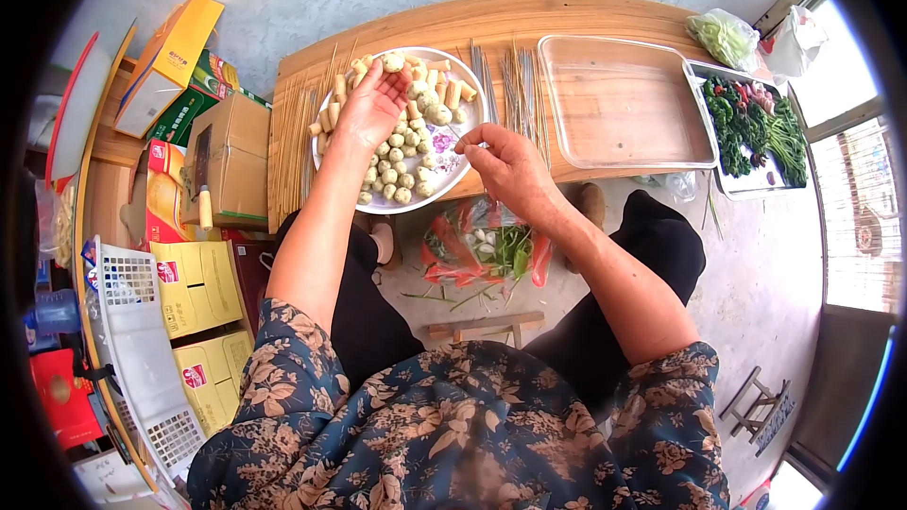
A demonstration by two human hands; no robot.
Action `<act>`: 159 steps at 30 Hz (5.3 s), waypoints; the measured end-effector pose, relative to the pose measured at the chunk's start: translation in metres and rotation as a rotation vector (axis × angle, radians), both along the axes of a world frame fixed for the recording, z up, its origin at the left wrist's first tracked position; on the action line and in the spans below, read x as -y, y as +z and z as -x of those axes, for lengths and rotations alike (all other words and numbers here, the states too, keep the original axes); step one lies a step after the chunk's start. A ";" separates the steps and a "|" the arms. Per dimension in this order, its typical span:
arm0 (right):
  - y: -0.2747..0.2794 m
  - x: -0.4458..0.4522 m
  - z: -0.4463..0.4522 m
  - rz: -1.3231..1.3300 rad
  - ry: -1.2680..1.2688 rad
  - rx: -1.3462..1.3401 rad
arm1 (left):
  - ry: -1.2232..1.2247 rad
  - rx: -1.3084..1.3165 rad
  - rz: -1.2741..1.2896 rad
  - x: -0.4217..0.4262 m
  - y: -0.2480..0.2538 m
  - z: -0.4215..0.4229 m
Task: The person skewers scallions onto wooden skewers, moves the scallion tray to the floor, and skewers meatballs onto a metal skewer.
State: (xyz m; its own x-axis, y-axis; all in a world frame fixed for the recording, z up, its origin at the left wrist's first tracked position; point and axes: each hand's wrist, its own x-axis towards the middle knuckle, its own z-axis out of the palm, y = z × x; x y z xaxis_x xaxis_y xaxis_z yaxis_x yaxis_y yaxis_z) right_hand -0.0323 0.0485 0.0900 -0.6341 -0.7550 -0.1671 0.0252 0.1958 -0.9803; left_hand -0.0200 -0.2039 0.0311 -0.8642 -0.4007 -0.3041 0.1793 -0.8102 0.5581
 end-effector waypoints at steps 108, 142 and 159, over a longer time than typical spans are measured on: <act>-0.147 -0.003 0.011 -0.901 -0.112 -0.767 | -0.313 -0.051 0.641 -0.012 0.057 -0.051; -0.061 -0.088 -0.137 -0.009 -0.332 0.263 | -0.392 0.104 0.892 -0.017 0.005 -0.035; -0.050 -0.076 -0.159 -0.107 -0.215 -0.025 | -0.570 0.074 0.747 -0.041 0.016 -0.046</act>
